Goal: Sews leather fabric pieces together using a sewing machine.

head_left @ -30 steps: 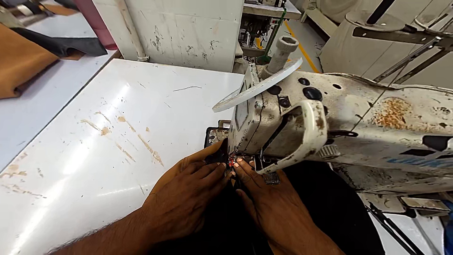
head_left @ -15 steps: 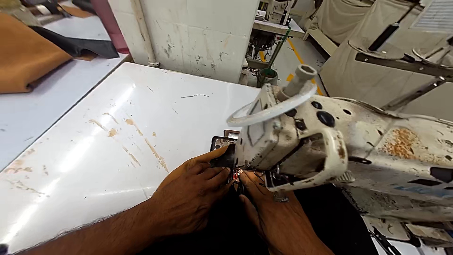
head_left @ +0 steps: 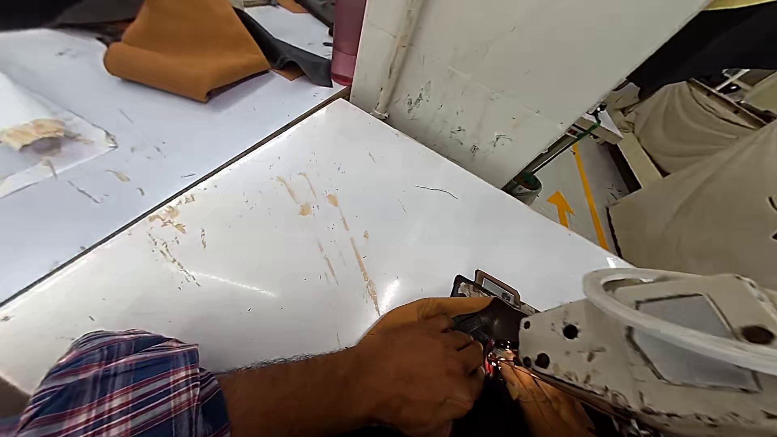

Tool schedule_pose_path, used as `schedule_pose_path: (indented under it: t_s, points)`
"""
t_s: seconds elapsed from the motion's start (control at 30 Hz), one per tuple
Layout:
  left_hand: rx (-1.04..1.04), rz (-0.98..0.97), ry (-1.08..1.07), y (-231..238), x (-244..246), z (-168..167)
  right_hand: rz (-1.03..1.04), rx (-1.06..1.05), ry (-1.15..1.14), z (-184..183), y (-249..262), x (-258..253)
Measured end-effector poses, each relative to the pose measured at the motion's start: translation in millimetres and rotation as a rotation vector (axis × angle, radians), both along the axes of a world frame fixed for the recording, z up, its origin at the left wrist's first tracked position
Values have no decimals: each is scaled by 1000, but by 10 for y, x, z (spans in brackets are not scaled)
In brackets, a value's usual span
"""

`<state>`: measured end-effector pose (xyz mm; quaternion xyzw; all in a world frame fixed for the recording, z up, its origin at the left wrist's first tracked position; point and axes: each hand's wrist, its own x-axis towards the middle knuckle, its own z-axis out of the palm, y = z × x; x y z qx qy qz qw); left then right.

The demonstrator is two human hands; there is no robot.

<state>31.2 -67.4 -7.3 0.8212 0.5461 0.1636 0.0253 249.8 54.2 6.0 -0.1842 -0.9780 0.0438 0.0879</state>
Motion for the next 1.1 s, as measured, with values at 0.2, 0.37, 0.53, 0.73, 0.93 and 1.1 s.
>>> schedule_pose_path:
  t_s: [0.2, 0.37, 0.53, 0.73, 0.93, 1.1]
  points:
    - [-23, -35, -161, 107, -136, 58, 7, -98, 189, -91, 38, 44]
    - [63, -231, 3, 74, -108, 69, 16, -234, 283, 62, -5, 225]
    - [-11, -329, 94, -601, 321, 245, 168, -588, -286, 552, -548, 509]
    - [-171, 209, 219, -575, 327, 304, -167, -403, -243, 490, -864, 672]
    - [-239, 603, 495, -175, 505, 388, -317, 153, 64, 260, -608, 758]
    - [93, 208, 375, -261, 452, 133, -501, 262, 225, 207, -315, 956]
